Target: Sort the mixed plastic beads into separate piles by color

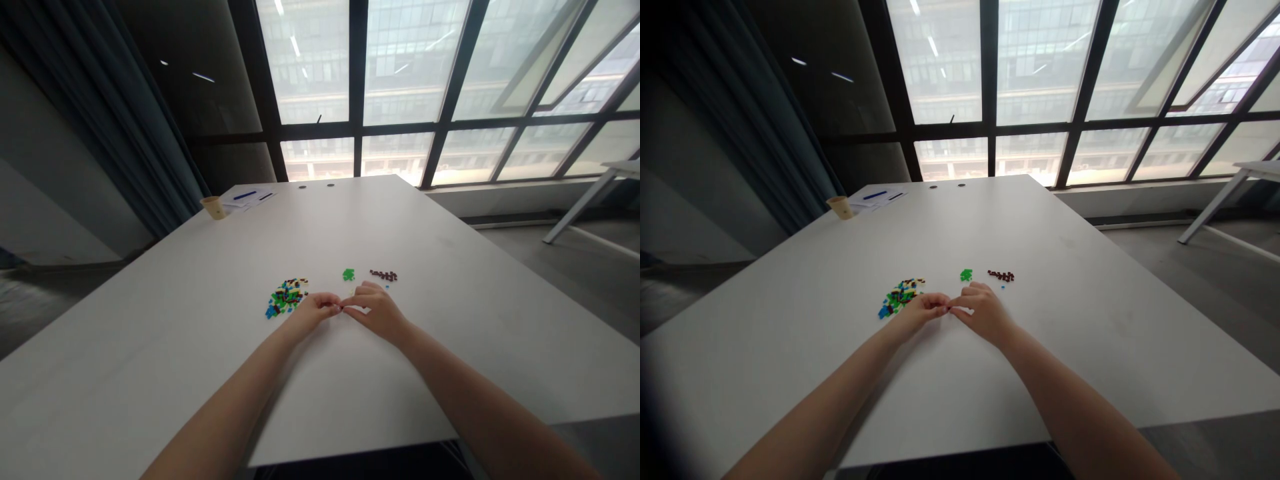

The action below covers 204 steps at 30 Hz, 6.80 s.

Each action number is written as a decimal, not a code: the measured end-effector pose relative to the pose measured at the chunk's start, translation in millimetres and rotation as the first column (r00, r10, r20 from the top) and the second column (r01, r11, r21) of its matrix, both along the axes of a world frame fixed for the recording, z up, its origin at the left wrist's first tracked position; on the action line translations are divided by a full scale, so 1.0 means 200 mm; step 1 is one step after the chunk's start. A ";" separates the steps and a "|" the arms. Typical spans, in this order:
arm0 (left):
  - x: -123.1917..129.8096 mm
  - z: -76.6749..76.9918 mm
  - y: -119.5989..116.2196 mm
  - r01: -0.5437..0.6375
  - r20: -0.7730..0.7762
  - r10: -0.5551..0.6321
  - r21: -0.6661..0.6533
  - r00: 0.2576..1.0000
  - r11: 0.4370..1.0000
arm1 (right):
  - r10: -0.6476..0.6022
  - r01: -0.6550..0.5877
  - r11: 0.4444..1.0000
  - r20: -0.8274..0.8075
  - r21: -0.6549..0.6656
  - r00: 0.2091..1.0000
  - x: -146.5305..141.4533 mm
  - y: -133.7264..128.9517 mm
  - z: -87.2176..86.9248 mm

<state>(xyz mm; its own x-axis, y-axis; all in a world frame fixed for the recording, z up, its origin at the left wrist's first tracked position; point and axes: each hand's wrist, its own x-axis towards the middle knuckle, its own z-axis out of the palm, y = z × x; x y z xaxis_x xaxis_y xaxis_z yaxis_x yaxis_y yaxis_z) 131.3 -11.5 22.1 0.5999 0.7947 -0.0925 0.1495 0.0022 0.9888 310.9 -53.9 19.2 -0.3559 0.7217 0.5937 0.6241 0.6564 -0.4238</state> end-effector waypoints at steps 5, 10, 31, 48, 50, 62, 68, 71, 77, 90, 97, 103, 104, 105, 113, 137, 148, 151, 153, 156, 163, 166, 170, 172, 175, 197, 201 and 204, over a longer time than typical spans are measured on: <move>0.00 -0.02 0.01 -0.048 -0.015 0.048 -0.013 0.999 0.999 | 0.008 -0.008 1.000 0.000 0.019 1.000 0.00 0.01 0.00; 0.00 -0.02 0.02 -0.064 -0.076 0.069 0.063 0.995 0.996 | -0.029 0.029 1.000 0.019 0.003 0.999 0.00 0.01 0.01; -0.05 -0.02 0.08 -0.290 -0.226 0.354 0.275 0.907 0.917 | -0.273 0.334 0.869 0.209 -0.366 0.939 0.10 0.05 -0.06; -0.15 0.02 0.11 -0.085 -0.448 0.598 0.750 0.665 0.656 | -0.318 0.347 0.864 0.139 -0.364 0.938 0.10 0.04 -0.04; -0.18 0.04 0.11 0.007 -0.561 0.617 0.743 0.551 0.669 | -0.340 0.361 0.859 0.124 -0.363 0.932 0.12 0.05 -0.04; -0.14 0.02 0.08 0.125 -0.694 0.534 0.658 0.484 0.742 | -0.295 0.312 0.886 0.101 -0.343 0.950 0.11 0.06 -0.05; -0.11 -0.01 0.09 -0.023 -0.482 0.426 0.640 0.766 0.768 | -0.267 0.287 0.900 0.103 -0.329 0.958 0.09 0.04 -0.03; -0.07 -0.02 0.07 -0.122 -0.309 0.289 0.464 0.906 0.878 | -0.252 0.265 0.915 0.084 -0.304 0.964 0.08 0.02 -0.01; -0.01 0.00 0.02 -0.140 -0.090 0.154 0.148 0.984 0.979 | -0.204 0.195 0.960 -0.026 -0.204 0.979 0.05 0.00 0.03; 0.03 -0.01 -0.03 -0.138 -0.011 0.138 -0.118 0.990 0.983 | -0.109 0.101 0.989 -0.063 -0.111 0.992 0.00 -0.02 0.04; 0.04 -0.02 -0.04 -0.097 0.021 0.100 -0.127 0.995 0.987 | -0.086 0.081 0.993 -0.056 -0.084 0.995 -0.01 -0.04 0.06; 0.05 -0.01 -0.05 -0.068 0.026 0.072 -0.125 0.997 0.990 | -0.072 0.069 0.995 -0.036 -0.068 0.997 -0.01 -0.03 0.04; 0.05 -0.01 -0.05 -0.070 0.021 0.073 -0.123 0.997 0.990 | -0.071 0.068 0.996 -0.036 -0.065 0.997 -0.01 -0.03 0.04; 0.06 -0.01 -0.06 -0.072 0.015 0.074 -0.118 0.997 0.990 | -0.071 0.069 0.996 -0.034 -0.064 0.997 -0.02 -0.03 0.03; 0.04 -0.02 -0.03 -0.149 -0.070 0.145 -0.048 0.987 0.988 | -0.291 0.293 0.950 0.032 -0.104 0.956 0.21 0.02 0.08; -0.09 0.05 0.09 -0.335 -0.041 0.339 0.078 0.940 0.939 | -0.661 0.678 0.652 0.182 -0.339 0.728 0.48 0.11 -0.05; -0.30 0.07 0.19 -0.108 -0.482 0.383 0.504 0.788 0.857 | -0.694 0.677 0.658 0.084 -0.331 0.715 0.43 0.10 0.00; -0.30 0.03 0.19 -0.058 -0.497 0.287 0.426 0.819 0.903 | -0.687 0.676 0.663 0.097 -0.323 0.720 0.42 0.10 -0.01; -0.30 0.01 0.19 -0.060 -0.509 0.291 0.422 0.810 0.904 | -0.680 0.673 0.664 0.110 -0.326 0.725 0.42 0.10 -0.01; -0.30 -0.01 0.19 -0.020 -0.557 0.300 0.452 0.774 0.892 | -0.671 0.667 0.662 0.127 -0.341 0.731 0.41 0.10 -0.01; -0.25 -0.02 0.18 0.004 -0.539 0.325 0.520 0.777 0.854 | -0.614 0.612 0.709 0.119 -0.350 0.780 0.39 0.09 0.00; -0.16 -0.01 0.14 -0.027 -0.391 0.243 0.483 0.888 0.875 | -0.537 0.537 0.764 0.108 -0.358 0.837 0.35 0.08 0.01; -0.02 0.00 0.03 -0.097 -0.130 0.120 0.170 0.984 0.981 | -0.352 0.348 0.887 0.044 -0.304 0.935 0.24 0.05 0.04; 0.04 0.00 -0.02 -0.137 -0.027 0.137 0.011 0.990 0.991 | -0.234 0.226 0.941 0.000 -0.251 0.972 0.17 0.03 0.05; 0.08 -0.01 -0.05 -0.188 0.069 0.196 -0.100 0.978 0.977 | -0.099 0.088 0.982 -0.056 -0.166 0.994 0.09 0.01 0.05; 0.09 -0.03 -0.06 -0.159 0.282 0.176 -0.083 0.943 0.984 | -0.065 0.058 0.997 -0.139 -0.053 0.988 0.02 -0.02 0.06; 0.09 -0.03 -0.05 -0.158 0.290 0.176 -0.084 0.941 0.984 | -0.069 0.062 0.997 -0.142 -0.055 0.987 0.02 -0.02 0.06; 0.09 -0.03 -0.05 -0.155 0.285 0.174 -0.089 0.943 0.984 | -0.065 0.059 0.997 -0.149 -0.046 0.987 0.02 -0.02 0.05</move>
